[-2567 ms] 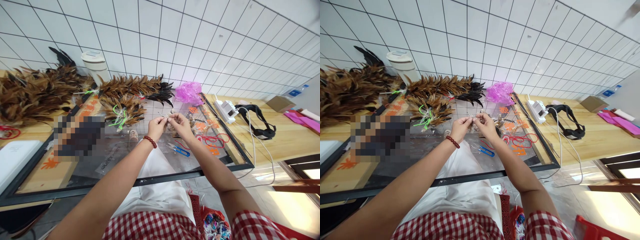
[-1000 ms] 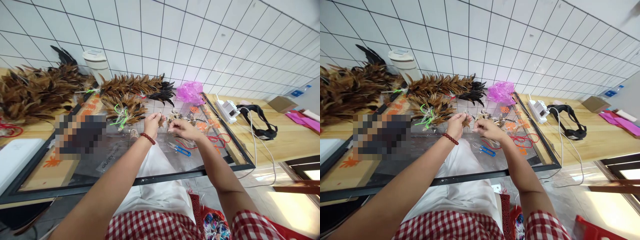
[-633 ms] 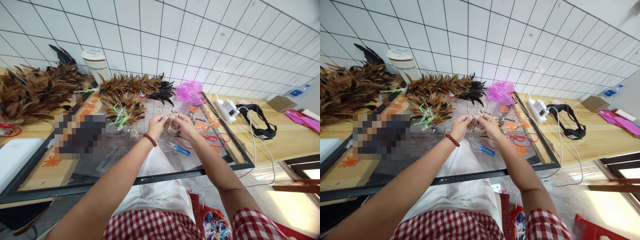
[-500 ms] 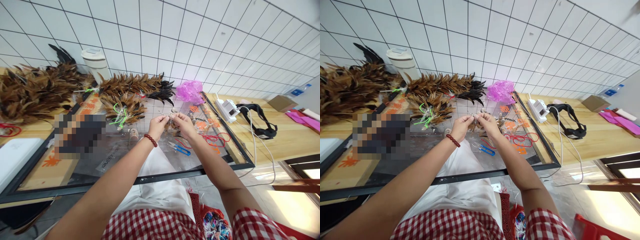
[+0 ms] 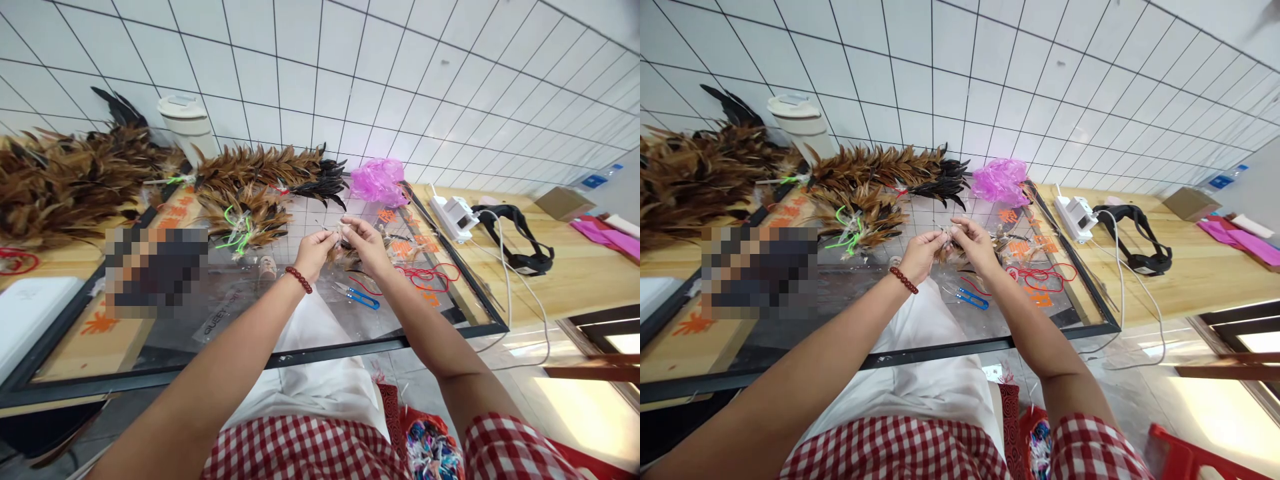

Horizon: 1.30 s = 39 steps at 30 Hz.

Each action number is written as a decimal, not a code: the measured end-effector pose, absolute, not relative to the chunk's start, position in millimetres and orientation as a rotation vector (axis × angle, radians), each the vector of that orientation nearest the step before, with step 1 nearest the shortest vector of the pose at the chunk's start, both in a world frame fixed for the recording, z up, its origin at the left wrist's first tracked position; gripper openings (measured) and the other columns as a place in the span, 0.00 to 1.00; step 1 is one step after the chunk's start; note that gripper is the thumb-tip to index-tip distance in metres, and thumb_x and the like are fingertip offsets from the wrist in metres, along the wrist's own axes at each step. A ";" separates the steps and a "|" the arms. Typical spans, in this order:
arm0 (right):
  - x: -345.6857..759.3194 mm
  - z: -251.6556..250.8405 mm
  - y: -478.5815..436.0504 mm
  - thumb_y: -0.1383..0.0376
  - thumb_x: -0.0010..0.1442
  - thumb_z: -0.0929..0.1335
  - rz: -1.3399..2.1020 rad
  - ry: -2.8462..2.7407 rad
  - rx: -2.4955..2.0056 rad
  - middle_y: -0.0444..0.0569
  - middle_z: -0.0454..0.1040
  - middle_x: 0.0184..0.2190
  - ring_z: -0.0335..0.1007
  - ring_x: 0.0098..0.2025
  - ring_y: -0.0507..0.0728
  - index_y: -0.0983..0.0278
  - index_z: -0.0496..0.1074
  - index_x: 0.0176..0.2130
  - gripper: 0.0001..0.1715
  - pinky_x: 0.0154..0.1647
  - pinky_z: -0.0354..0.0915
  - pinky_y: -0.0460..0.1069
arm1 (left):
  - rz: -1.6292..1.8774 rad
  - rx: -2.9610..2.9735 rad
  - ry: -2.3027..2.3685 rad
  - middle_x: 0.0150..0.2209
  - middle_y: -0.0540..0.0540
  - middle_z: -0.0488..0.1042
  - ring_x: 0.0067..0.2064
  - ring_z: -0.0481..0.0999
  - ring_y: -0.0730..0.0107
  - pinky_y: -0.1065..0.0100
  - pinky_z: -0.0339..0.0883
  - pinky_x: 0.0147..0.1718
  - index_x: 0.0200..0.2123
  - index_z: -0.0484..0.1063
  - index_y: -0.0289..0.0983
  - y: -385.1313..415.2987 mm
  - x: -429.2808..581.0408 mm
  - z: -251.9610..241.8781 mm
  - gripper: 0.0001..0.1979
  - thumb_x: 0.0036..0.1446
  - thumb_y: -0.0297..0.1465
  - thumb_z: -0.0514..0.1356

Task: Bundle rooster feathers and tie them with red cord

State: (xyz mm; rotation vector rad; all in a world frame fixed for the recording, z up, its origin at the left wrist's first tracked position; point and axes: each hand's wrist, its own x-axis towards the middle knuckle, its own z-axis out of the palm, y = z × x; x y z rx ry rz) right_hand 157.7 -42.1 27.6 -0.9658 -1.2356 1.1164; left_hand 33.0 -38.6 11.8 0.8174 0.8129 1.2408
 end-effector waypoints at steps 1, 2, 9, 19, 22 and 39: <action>158.2 27.4 -41.7 0.54 0.48 0.74 1.108 -1.256 -0.964 0.39 0.68 0.24 0.61 0.26 0.47 0.62 0.73 0.42 0.23 0.28 0.62 0.44 | 1.231 0.825 0.812 0.20 0.51 0.71 0.22 0.68 0.78 0.74 0.62 0.23 0.24 0.74 0.32 -38.8 32.8 12.1 0.16 0.36 0.37 0.72; 158.8 26.9 -41.1 0.53 0.48 0.73 1.114 -1.264 -0.967 0.39 0.68 0.24 0.61 0.25 0.47 0.62 0.74 0.41 0.23 0.27 0.61 0.44 | 1.223 0.831 0.810 0.20 0.50 0.71 0.22 0.68 0.78 0.74 0.62 0.23 0.25 0.74 0.32 -39.0 32.8 12.4 0.16 0.36 0.37 0.72; 161.6 22.0 -37.5 0.55 0.42 0.76 1.231 -1.136 -0.983 0.39 0.68 0.22 0.57 0.23 0.46 0.62 0.75 0.30 0.17 0.24 0.57 0.44 | 1.196 0.846 0.795 0.20 0.50 0.71 0.21 0.68 0.78 0.73 0.62 0.23 0.25 0.75 0.32 -40.9 33.9 13.2 0.16 0.37 0.38 0.72; 168.8 27.2 -37.6 0.55 0.43 0.76 1.353 -1.246 -0.982 0.41 0.71 0.24 0.61 0.23 0.47 0.63 0.76 0.34 0.20 0.26 0.60 0.45 | 1.162 0.871 0.744 0.19 0.50 0.70 0.22 0.68 0.77 0.72 0.63 0.25 0.23 0.74 0.32 -39.0 30.1 12.5 0.17 0.33 0.38 0.72; 168.6 27.9 -39.2 0.51 0.46 0.75 1.353 -1.323 -0.926 0.41 0.70 0.22 0.64 0.23 0.49 0.63 0.73 0.31 0.20 0.26 0.63 0.46 | 1.100 0.921 0.713 0.19 0.49 0.70 0.22 0.69 0.76 0.71 0.63 0.26 0.22 0.74 0.32 -39.8 28.6 15.3 0.16 0.35 0.39 0.72; 184.3 20.9 -36.5 0.63 0.59 0.66 0.009 -2.095 -1.500 0.54 0.72 0.37 0.66 0.40 0.60 0.64 0.76 0.40 0.11 0.43 0.61 0.54 | 1.520 0.722 0.890 0.21 0.51 0.70 0.24 0.70 0.78 0.74 0.67 0.28 0.24 0.72 0.34 -23.1 18.1 19.2 0.10 0.45 0.34 0.68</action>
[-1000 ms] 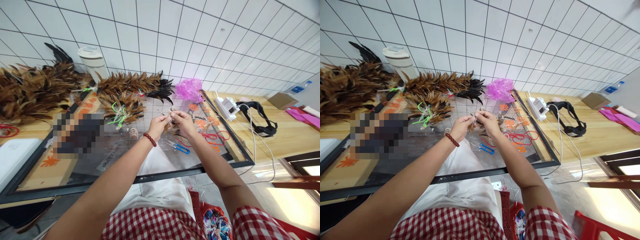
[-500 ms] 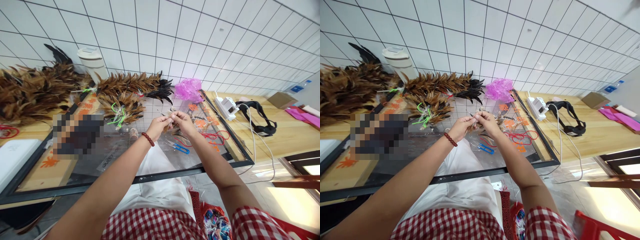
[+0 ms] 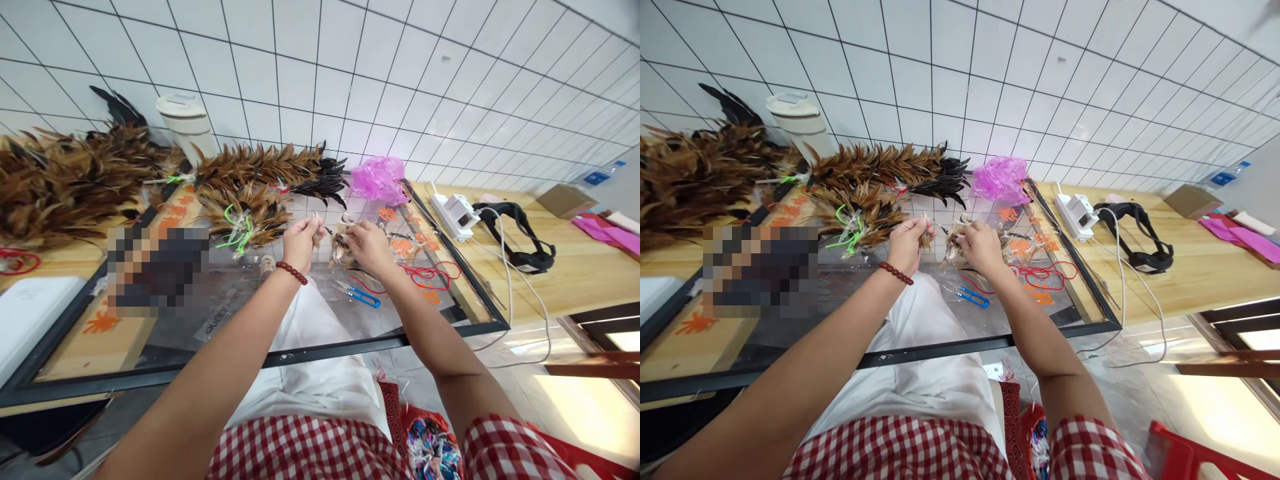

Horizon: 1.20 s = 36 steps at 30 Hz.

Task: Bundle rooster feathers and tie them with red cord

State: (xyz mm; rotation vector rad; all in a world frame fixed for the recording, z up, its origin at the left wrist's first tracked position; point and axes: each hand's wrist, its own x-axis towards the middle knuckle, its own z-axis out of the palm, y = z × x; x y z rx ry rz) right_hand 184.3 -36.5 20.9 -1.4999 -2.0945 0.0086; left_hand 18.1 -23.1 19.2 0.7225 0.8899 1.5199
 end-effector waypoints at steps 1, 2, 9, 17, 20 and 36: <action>184.0 20.2 -36.9 0.63 0.58 0.67 -0.024 -2.133 -1.549 0.55 0.72 0.37 0.66 0.41 0.60 0.64 0.76 0.39 0.11 0.43 0.61 0.54 | 1.515 0.706 0.893 0.21 0.51 0.70 0.24 0.71 0.78 0.74 0.67 0.28 0.24 0.72 0.34 -23.0 17.8 19.4 0.11 0.45 0.34 0.68; 183.5 19.7 -37.2 0.63 0.57 0.67 -0.042 -2.161 -1.589 0.56 0.72 0.37 0.66 0.41 0.61 0.64 0.76 0.38 0.11 0.43 0.60 0.54 | 1.508 0.694 0.897 0.21 0.51 0.70 0.24 0.71 0.78 0.74 0.67 0.29 0.24 0.72 0.33 -23.3 17.8 19.5 0.11 0.44 0.34 0.68; 187.0 17.2 -28.1 0.64 0.56 0.66 0.376 -1.795 -1.473 0.48 0.73 0.28 0.66 0.31 0.55 0.64 0.74 0.32 0.08 0.36 0.61 0.50 | 1.488 0.671 0.945 0.20 0.51 0.69 0.23 0.70 0.79 0.74 0.67 0.27 0.24 0.72 0.33 -27.0 20.3 20.8 0.09 0.46 0.33 0.67; 173.9 21.9 -29.7 0.59 0.41 0.75 0.999 -1.227 -1.085 0.41 0.71 0.27 0.65 0.28 0.49 0.62 0.70 0.40 0.25 0.33 0.63 0.47 | 1.478 0.726 0.950 0.20 0.50 0.71 0.21 0.66 0.80 0.76 0.59 0.20 0.24 0.74 0.32 -27.9 21.4 19.3 0.07 0.47 0.31 0.66; 165.1 24.2 -34.4 0.58 0.38 0.77 1.088 -1.134 -1.059 0.42 0.73 0.25 0.66 0.27 0.50 0.63 0.72 0.33 0.22 0.32 0.64 0.47 | 1.440 0.765 0.931 0.21 0.49 0.72 0.20 0.65 0.80 0.75 0.57 0.19 0.25 0.76 0.32 -29.1 24.3 15.8 0.10 0.44 0.34 0.68; 152.4 22.0 -43.0 0.55 0.42 0.75 1.149 -1.264 -1.110 0.44 0.72 0.22 0.63 0.24 0.49 0.65 0.73 0.26 0.16 0.28 0.61 0.46 | 1.392 0.685 0.724 0.24 0.48 0.75 0.28 0.72 0.75 0.72 0.66 0.30 0.26 0.77 0.33 -32.8 37.2 3.6 0.15 0.34 0.35 0.73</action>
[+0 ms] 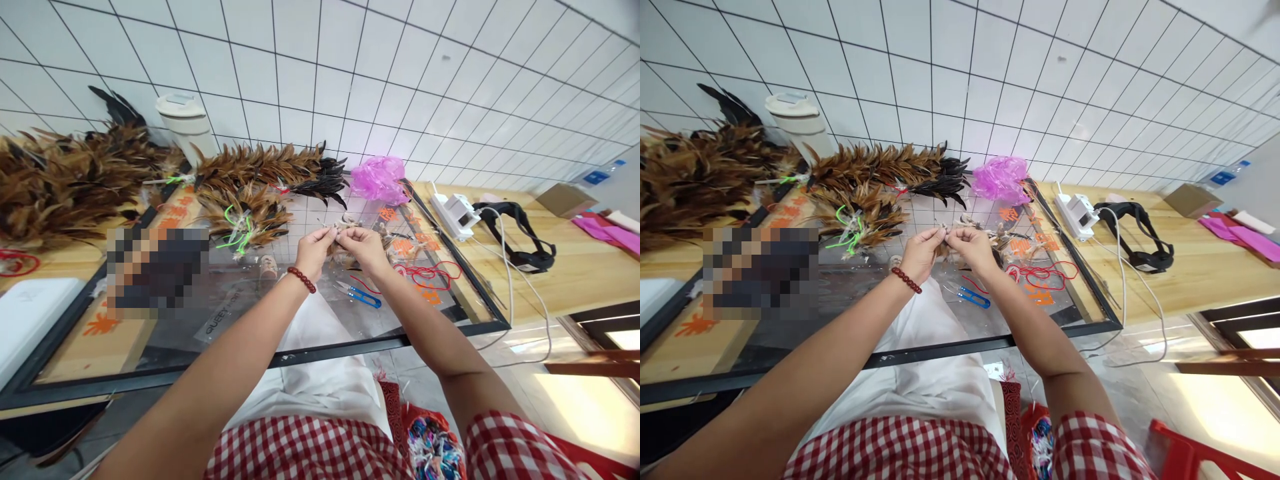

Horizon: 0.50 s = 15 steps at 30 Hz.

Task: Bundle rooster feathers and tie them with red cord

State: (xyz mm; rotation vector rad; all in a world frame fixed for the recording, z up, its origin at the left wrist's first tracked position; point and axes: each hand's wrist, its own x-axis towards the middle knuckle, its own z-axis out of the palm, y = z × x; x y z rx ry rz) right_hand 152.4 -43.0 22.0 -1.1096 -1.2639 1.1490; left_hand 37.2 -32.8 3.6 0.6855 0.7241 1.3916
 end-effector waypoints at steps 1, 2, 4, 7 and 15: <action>155.0 21.0 -41.9 0.55 0.44 0.74 1.110 -1.326 -1.115 0.44 0.73 0.23 0.65 0.25 0.50 0.65 0.73 0.27 0.16 0.29 0.62 0.47 | 1.404 0.670 0.727 0.24 0.48 0.75 0.28 0.73 0.75 0.72 0.66 0.30 0.25 0.77 0.33 -32.1 36.8 3.3 0.14 0.35 0.35 0.72; 158.7 20.0 -40.4 0.55 0.46 0.73 1.045 -1.397 -1.136 0.45 0.74 0.24 0.66 0.26 0.51 0.65 0.74 0.28 0.16 0.30 0.63 0.48 | 1.427 0.654 0.730 0.24 0.48 0.75 0.28 0.73 0.75 0.72 0.66 0.30 0.25 0.76 0.32 -31.1 36.1 3.2 0.13 0.37 0.34 0.72; 168.3 18.0 -36.2 0.56 0.52 0.70 0.817 -1.574 -1.246 0.47 0.75 0.27 0.68 0.28 0.53 0.64 0.75 0.32 0.14 0.32 0.64 0.48 | 1.488 0.621 0.736 0.23 0.48 0.74 0.27 0.72 0.76 0.73 0.66 0.29 0.23 0.74 0.32 -28.8 34.0 4.2 0.11 0.42 0.33 0.70; 180.6 13.7 -29.0 0.61 0.56 0.67 0.344 -1.836 -1.487 0.50 0.76 0.32 0.70 0.34 0.56 0.63 0.77 0.36 0.11 0.38 0.64 0.50 | 1.565 0.556 0.757 0.22 0.48 0.73 0.24 0.71 0.78 0.73 0.66 0.28 0.22 0.72 0.32 -26.1 31.2 8.0 0.09 0.47 0.31 0.67; 172.9 9.7 -22.5 0.65 0.56 0.64 0.157 -1.996 -1.637 0.49 0.73 0.30 0.68 0.34 0.56 0.63 0.73 0.31 0.07 0.37 0.61 0.49 | 1.587 0.482 0.828 0.21 0.50 0.72 0.21 0.69 0.79 0.74 0.65 0.25 0.22 0.71 0.32 -24.6 29.3 12.2 0.10 0.47 0.30 0.67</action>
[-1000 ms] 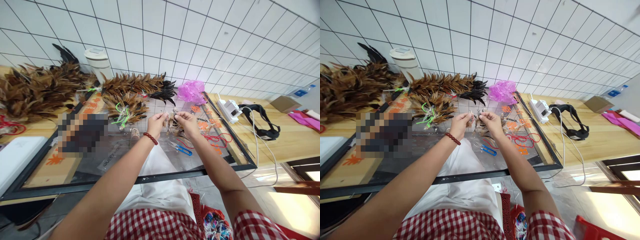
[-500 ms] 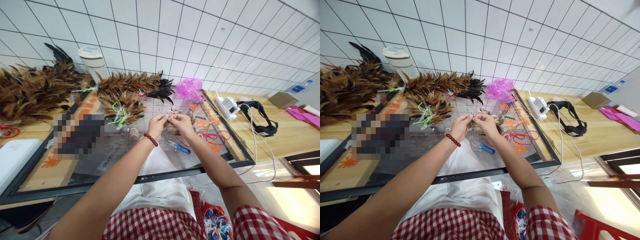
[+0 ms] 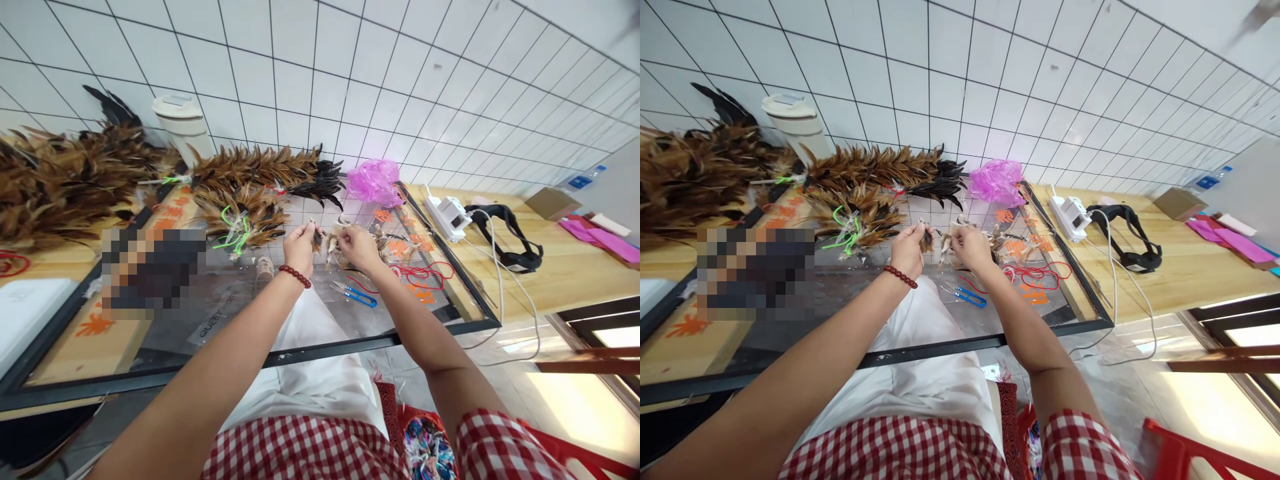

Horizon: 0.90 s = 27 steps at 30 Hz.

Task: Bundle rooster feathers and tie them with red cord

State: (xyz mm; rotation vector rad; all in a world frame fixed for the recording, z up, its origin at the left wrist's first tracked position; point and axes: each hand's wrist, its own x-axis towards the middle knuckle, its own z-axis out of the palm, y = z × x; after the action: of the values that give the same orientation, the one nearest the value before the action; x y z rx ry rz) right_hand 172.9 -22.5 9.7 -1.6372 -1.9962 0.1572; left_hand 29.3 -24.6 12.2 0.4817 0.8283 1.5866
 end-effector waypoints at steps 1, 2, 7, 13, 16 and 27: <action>173.9 11.2 -22.7 0.65 0.57 0.64 0.219 -1.926 -1.595 0.48 0.72 0.29 0.67 0.31 0.55 0.63 0.71 0.32 0.07 0.35 0.60 0.49 | 1.589 0.472 0.831 0.21 0.50 0.72 0.21 0.69 0.79 0.74 0.65 0.25 0.23 0.71 0.32 -24.0 28.5 11.5 0.10 0.46 0.31 0.68; 175.8 12.9 -23.0 0.64 0.58 0.63 0.301 -1.842 -1.545 0.46 0.70 0.26 0.65 0.29 0.53 0.63 0.70 0.32 0.08 0.33 0.60 0.48 | 1.590 0.465 0.831 0.21 0.50 0.72 0.21 0.69 0.79 0.74 0.65 0.25 0.23 0.71 0.32 -23.5 27.5 10.7 0.10 0.46 0.31 0.68; 185.3 20.6 -25.8 0.58 0.57 0.64 0.665 -1.602 -1.285 0.39 0.62 0.20 0.56 0.22 0.49 0.62 0.65 0.32 0.10 0.24 0.54 0.45 | 1.541 0.500 0.818 0.23 0.50 0.73 0.24 0.70 0.79 0.74 0.65 0.28 0.23 0.73 0.32 -22.7 25.9 8.6 0.08 0.44 0.30 0.69; 181.8 22.9 -34.3 0.58 0.56 0.66 0.848 -1.708 -1.176 0.39 0.62 0.21 0.55 0.23 0.48 0.63 0.66 0.31 0.10 0.24 0.54 0.44 | 1.474 0.432 0.660 0.32 0.45 0.77 0.31 0.73 0.78 0.73 0.67 0.33 0.27 0.75 0.32 -20.0 20.6 14.3 0.03 0.49 0.26 0.66; 183.3 17.2 -31.8 0.60 0.53 0.67 0.892 -1.762 -1.227 0.41 0.66 0.23 0.58 0.24 0.49 0.63 0.69 0.31 0.09 0.26 0.56 0.45 | 1.475 0.427 0.659 0.29 0.47 0.76 0.31 0.74 0.76 0.74 0.67 0.32 0.26 0.73 0.33 -16.2 13.6 17.2 0.05 0.50 0.27 0.66; 165.0 22.6 -37.2 0.53 0.49 0.71 1.155 -1.608 -1.131 0.42 0.69 0.23 0.60 0.24 0.49 0.65 0.72 0.32 0.17 0.27 0.58 0.46 | 1.398 0.557 0.692 0.31 0.44 0.79 0.25 0.73 0.76 0.72 0.68 0.26 0.28 0.77 0.32 -27.4 15.2 26.4 0.10 0.43 0.31 0.70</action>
State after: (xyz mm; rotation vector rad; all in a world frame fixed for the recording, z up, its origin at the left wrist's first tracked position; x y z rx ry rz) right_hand 165.0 -37.2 22.6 -1.1310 -1.6084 1.1552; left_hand 15.2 -27.4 26.4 0.5575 0.6921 1.3980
